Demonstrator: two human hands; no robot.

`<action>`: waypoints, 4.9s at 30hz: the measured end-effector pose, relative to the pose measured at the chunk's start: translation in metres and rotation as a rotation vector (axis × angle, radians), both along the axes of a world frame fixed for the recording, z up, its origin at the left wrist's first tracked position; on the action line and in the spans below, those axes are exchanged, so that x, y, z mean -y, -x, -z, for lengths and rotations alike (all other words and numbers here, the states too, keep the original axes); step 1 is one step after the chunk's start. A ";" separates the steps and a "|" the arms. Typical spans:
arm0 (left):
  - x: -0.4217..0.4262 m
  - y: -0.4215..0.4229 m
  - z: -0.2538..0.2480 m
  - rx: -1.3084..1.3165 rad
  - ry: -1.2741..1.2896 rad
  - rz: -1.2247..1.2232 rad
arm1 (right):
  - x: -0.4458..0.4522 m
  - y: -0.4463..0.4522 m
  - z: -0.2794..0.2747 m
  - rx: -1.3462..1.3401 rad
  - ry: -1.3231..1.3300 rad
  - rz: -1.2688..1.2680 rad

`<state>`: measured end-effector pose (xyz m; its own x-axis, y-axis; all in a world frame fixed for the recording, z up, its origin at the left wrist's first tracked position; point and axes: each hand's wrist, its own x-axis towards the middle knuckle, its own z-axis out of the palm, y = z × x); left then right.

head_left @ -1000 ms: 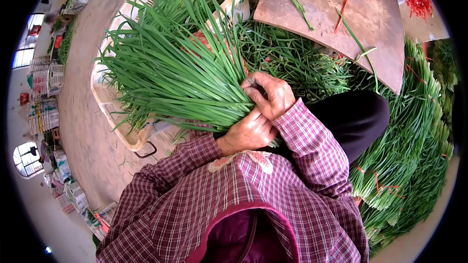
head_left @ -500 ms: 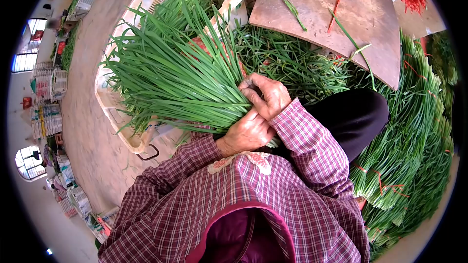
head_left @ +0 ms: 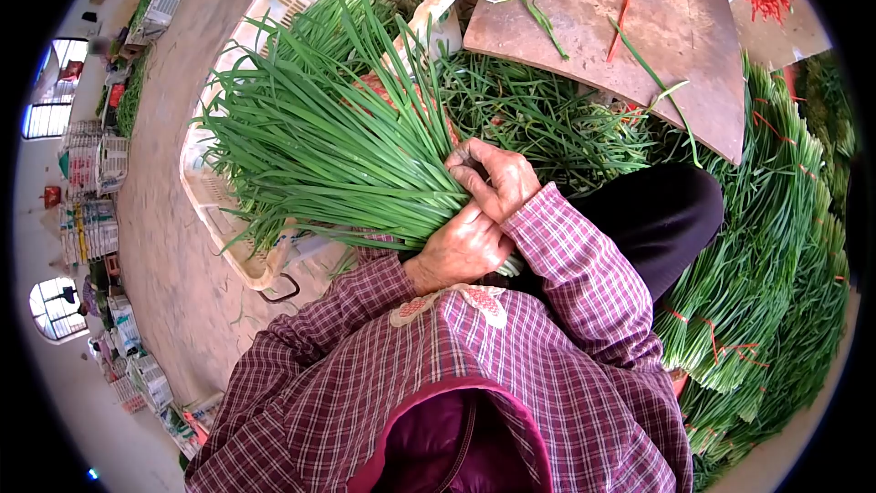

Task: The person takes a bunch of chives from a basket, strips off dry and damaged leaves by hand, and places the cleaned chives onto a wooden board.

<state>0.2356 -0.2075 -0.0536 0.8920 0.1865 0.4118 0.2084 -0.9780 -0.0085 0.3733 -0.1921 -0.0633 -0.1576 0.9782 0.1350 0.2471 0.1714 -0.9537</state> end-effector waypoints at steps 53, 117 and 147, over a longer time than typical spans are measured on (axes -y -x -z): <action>0.003 0.006 0.008 -0.056 -0.060 -0.006 | 0.001 0.001 0.003 -0.039 0.031 -0.013; 0.019 0.014 0.037 -0.093 1.042 0.074 | -0.021 0.079 -0.107 0.347 -0.343 0.155; -0.138 0.093 -0.250 0.888 1.075 0.198 | -0.011 -0.139 -0.091 0.442 -0.086 0.521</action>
